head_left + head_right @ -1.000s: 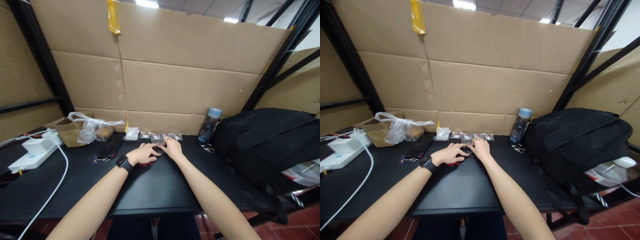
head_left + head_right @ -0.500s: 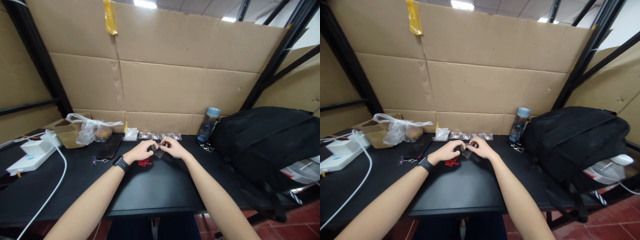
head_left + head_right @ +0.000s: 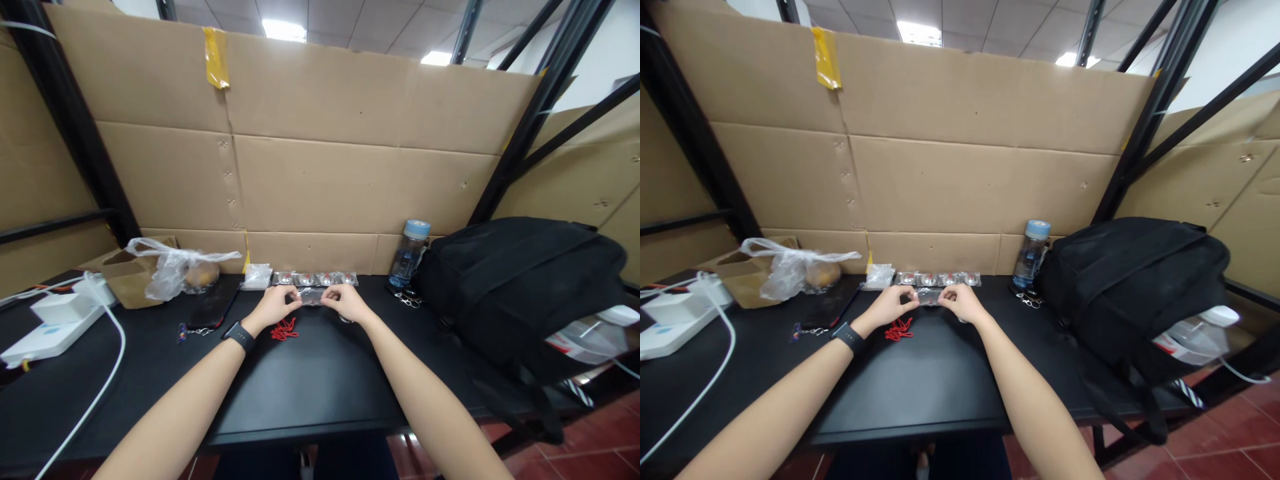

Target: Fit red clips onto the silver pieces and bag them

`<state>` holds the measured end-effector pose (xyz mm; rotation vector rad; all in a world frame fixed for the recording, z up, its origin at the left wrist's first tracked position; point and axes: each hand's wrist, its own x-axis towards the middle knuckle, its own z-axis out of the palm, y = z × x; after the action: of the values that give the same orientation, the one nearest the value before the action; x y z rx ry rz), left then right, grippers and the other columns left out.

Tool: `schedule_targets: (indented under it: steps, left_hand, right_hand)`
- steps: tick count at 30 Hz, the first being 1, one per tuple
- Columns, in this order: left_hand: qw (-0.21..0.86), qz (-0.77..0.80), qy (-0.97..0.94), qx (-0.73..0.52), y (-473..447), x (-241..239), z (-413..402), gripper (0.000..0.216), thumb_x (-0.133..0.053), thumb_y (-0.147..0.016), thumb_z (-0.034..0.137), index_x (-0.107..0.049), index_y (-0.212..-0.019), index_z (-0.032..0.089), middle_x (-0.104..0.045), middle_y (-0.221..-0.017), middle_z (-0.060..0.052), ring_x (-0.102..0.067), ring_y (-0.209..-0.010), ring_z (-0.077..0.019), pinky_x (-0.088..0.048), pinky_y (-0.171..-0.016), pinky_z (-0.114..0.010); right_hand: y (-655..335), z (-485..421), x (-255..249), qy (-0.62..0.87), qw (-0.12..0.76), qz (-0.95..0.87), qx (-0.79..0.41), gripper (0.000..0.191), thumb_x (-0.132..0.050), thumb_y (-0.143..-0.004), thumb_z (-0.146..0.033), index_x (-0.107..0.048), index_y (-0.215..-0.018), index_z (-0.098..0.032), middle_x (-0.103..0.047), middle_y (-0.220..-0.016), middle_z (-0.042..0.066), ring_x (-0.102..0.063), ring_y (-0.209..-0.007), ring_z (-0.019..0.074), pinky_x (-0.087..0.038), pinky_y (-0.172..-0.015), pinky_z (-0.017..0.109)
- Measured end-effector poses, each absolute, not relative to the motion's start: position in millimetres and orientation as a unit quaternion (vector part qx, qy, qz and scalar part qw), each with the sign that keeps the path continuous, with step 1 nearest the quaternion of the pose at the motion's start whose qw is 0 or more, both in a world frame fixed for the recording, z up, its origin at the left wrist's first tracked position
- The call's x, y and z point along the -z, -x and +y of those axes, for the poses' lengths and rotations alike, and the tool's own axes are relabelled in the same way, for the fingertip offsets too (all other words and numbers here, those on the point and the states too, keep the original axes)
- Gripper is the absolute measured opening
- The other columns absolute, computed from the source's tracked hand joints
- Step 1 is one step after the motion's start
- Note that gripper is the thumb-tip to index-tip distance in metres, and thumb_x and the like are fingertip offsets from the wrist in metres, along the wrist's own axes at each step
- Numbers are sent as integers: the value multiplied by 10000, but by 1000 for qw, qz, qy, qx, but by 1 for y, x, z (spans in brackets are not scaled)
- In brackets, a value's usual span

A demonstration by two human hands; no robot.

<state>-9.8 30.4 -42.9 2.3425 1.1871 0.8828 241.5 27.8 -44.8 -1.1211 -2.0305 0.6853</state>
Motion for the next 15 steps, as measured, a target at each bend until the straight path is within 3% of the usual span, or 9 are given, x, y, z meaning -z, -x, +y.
schedule_targets:
  steps: [3, 7, 11, 15]
  left_hand:
    - [228, 458, -790, -338, 8, 48, 32, 243, -649, -824, 314, -570, -1038, 230, -765, -869, 6, -717, -842, -194, -483, -841, -314]
    - [205, 517, -771, -312, 2, 47, 28, 371, -626, -807, 239, -472, -1144, 257, -761, -808, 44, -723, -864, -205, -446, -841, -332]
    - [149, 519, -799, -263, -1, 46, 25, 233, -550, -852, 209, -572, -1074, 276, -754, -807, 50, -704, -884, -204, -390, -873, -356]
    - [74, 497, -833, -233, 0, 49, 26, 250, -483, -928, 277, -699, -1050, 310, -738, -967, -9, -627, -1051, -249, -350, -909, -402]
  right_hand:
    - [-240, 28, 50, 438, 386, -748, -316, 236, -646, -828, -252, -629, -1051, -175, -729, -710, 13, -660, -622, 152, -470, -619, 231]
    - [-233, 23, 54, 465, 377, -757, -261, 465, -635, -809, -189, -497, -1252, -215, -694, -672, -52, -639, -583, 135, -474, -647, 223]
    - [-228, 21, 53, 479, 335, -791, -184, 302, -576, -848, -159, -622, -1140, -221, -678, -698, -32, -634, -635, 138, -473, -701, 230]
    - [-226, 19, 51, 482, 270, -828, -93, 246, -567, -852, -144, -742, -1009, -220, -689, -958, 60, -636, -937, 193, -465, -876, 285]
